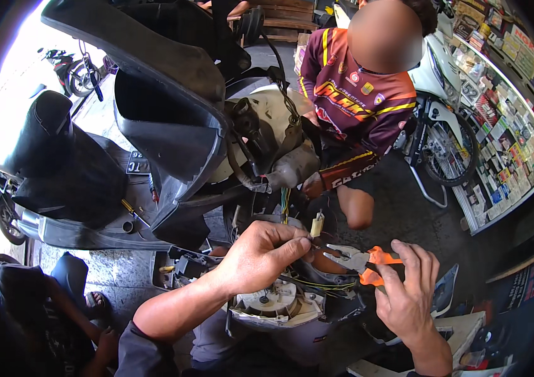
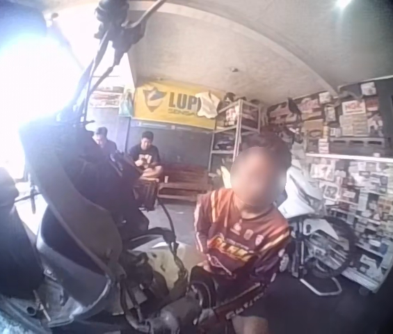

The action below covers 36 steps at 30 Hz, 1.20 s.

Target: The person repairs electrical wiring on a motorcycle by hand, using pliers and scissors to strip and connect wires within the headlight assembly.

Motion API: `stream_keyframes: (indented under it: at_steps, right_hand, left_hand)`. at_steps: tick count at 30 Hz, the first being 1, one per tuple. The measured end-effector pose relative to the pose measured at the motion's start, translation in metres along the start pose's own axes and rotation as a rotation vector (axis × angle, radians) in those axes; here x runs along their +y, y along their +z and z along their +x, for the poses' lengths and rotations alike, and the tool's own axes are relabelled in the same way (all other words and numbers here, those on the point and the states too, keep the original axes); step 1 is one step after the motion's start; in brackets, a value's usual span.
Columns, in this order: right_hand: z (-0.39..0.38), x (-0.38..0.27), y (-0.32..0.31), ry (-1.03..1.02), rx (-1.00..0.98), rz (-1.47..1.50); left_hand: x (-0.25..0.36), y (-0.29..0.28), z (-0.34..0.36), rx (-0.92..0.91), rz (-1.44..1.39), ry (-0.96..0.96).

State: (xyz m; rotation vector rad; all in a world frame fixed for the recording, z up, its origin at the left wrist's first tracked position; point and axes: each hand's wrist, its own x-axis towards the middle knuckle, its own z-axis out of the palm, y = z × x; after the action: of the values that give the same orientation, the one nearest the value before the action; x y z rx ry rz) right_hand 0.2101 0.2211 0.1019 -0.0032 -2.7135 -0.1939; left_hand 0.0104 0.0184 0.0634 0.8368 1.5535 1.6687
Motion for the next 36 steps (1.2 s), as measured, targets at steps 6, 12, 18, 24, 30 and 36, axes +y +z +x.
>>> stream_keyframes:
  at_steps: [6, 12, 18, 24, 30, 36]
  right_hand:
    - [0.007, -0.005, -0.004, -0.029, 0.000, -0.051]
    - [0.007, -0.006, -0.004, -0.074, 0.019, -0.112]
    - [0.007, -0.007, -0.008, -0.084, 0.025, -0.137]
    - [0.008, -0.009, -0.010, -0.097, -0.004, -0.119]
    - [0.008, -0.008, -0.013, -0.006, -0.187, 0.269]
    - [0.007, 0.002, -0.014, 0.551, -0.800, 1.354]
  left_hand:
    - [0.001, -0.001, -0.001, -0.007, 0.021, -0.008]
    - [0.002, -0.001, -0.002, 0.001, 0.034, -0.010]
    - [0.007, 0.001, -0.002, -0.013, 0.077, -0.016]
    - [0.001, 0.004, -0.004, 0.032, 0.010, 0.018]
    - [-0.001, 0.006, -0.009, 0.112, 0.206, 0.224]
    - [-0.013, -0.002, -0.012, 0.072, 0.333, 0.487]
